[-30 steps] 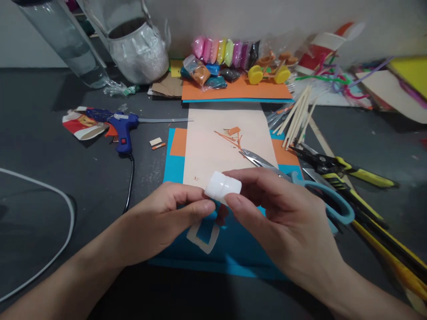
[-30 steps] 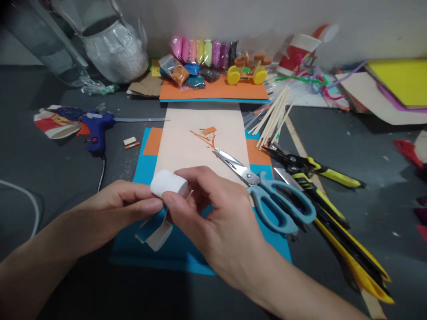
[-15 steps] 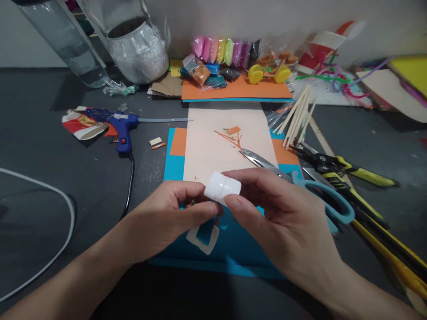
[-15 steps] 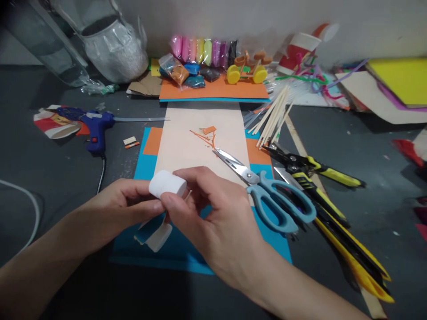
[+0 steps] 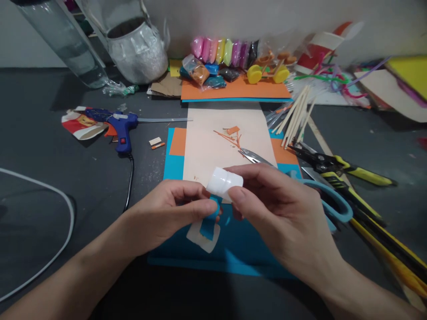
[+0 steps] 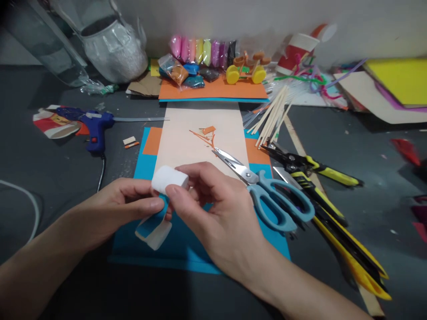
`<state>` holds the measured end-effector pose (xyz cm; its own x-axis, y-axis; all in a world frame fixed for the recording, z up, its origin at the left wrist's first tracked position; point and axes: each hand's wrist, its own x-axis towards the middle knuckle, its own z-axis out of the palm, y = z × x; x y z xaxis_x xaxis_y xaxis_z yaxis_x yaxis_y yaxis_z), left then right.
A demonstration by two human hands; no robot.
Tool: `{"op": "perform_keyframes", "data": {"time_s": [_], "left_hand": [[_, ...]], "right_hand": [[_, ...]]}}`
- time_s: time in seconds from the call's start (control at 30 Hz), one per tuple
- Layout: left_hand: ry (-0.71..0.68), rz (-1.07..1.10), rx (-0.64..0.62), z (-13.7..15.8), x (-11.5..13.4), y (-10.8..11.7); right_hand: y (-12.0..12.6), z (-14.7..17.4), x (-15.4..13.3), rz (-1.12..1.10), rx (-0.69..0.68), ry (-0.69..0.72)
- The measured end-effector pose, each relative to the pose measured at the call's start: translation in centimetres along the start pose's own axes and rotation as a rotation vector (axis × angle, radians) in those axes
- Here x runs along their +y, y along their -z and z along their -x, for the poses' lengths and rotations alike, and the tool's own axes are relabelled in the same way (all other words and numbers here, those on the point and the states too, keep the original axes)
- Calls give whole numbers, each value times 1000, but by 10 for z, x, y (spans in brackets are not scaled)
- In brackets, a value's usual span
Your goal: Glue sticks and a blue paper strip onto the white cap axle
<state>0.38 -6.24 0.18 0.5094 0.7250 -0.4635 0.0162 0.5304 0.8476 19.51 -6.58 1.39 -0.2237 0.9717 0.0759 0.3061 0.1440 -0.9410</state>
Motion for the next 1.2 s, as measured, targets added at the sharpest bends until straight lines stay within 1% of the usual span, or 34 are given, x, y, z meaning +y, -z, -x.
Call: {"op": "perform_keyframes", "data": {"time_s": [0.13, 0.3, 0.47, 0.67, 0.73, 0.97, 1.03, 1.1, 1.13, 1.2], "left_hand": [[-1, -26, 20, 0, 1, 0], [17, -60, -4, -1, 2, 1], [36, -117, 1, -2, 2, 3], [64, -161, -50, 1, 4, 8], [63, -134, -65, 2, 4, 8], [51, 75, -105, 0, -3, 8], [41, 131, -89, 0, -3, 6], [40, 178, -35, 2, -2, 4], [45, 197, -5, 3, -2, 3], [53, 222, 48, 5, -1, 3]], "right_hand": [[-1, 0, 0, 20, 1, -19], [-1, 0, -1, 17, -5, -10], [-1, 0, -2, 23, -25, -19], [-1, 0, -1, 33, -40, -51], [-1, 0, -2, 29, -37, -43], [0, -1, 1, -8, -55, 6], [2, 1, 3, 48, -20, 95], [6, 2, 5, 157, 42, 286], [8, 3, 6, 226, 48, 389], [11, 3, 7, 366, -5, 552]]}}
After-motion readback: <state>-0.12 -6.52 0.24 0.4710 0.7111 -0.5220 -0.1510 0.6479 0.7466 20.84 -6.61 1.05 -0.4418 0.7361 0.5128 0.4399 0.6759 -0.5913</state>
